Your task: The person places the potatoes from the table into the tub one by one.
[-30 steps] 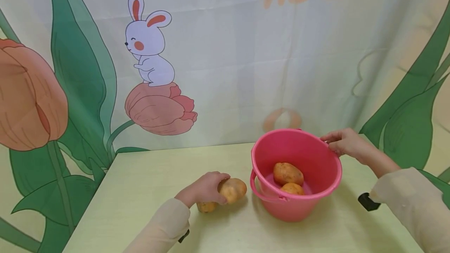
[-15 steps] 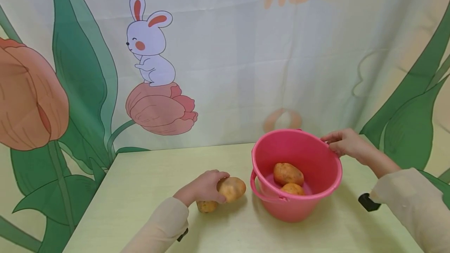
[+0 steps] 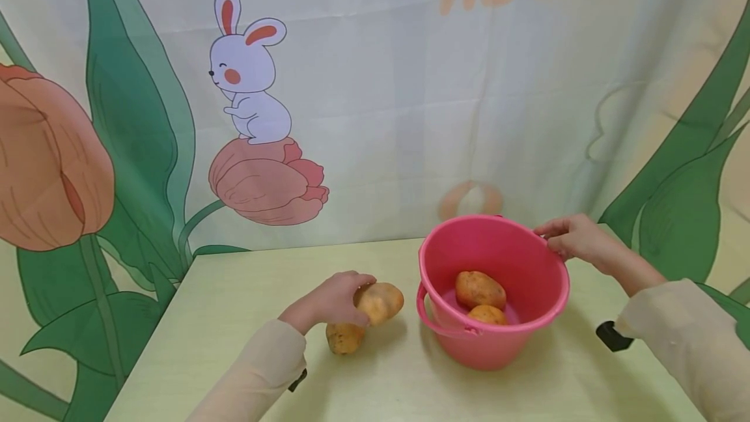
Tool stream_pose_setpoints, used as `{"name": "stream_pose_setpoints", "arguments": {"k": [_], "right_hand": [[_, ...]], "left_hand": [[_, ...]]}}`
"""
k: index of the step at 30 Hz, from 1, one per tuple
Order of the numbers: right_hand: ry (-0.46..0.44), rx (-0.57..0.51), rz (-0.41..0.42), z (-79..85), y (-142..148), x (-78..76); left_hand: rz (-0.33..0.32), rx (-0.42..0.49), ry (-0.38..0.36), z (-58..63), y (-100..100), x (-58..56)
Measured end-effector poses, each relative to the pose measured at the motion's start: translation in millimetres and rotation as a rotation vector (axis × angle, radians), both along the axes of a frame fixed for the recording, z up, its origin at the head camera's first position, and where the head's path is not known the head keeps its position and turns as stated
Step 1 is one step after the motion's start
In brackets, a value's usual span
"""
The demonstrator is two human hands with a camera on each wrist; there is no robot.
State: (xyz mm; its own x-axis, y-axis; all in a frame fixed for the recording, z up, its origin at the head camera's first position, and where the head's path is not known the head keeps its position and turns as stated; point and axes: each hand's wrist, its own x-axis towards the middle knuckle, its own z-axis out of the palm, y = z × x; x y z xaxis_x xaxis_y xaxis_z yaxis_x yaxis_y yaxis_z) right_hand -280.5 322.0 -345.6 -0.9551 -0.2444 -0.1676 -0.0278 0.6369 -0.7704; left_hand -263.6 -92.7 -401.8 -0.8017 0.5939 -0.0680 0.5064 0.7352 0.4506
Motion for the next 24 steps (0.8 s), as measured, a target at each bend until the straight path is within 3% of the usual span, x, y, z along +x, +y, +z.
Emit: {"name": "stream_pose_setpoints", "arguments": {"k": [24], "right_hand": [[-0.006,-0.006,0.003,-0.7,0.1,-1.1]], "left_hand": [[0.035,-0.014,0.003,23.0,-8.4,-0.8]]}}
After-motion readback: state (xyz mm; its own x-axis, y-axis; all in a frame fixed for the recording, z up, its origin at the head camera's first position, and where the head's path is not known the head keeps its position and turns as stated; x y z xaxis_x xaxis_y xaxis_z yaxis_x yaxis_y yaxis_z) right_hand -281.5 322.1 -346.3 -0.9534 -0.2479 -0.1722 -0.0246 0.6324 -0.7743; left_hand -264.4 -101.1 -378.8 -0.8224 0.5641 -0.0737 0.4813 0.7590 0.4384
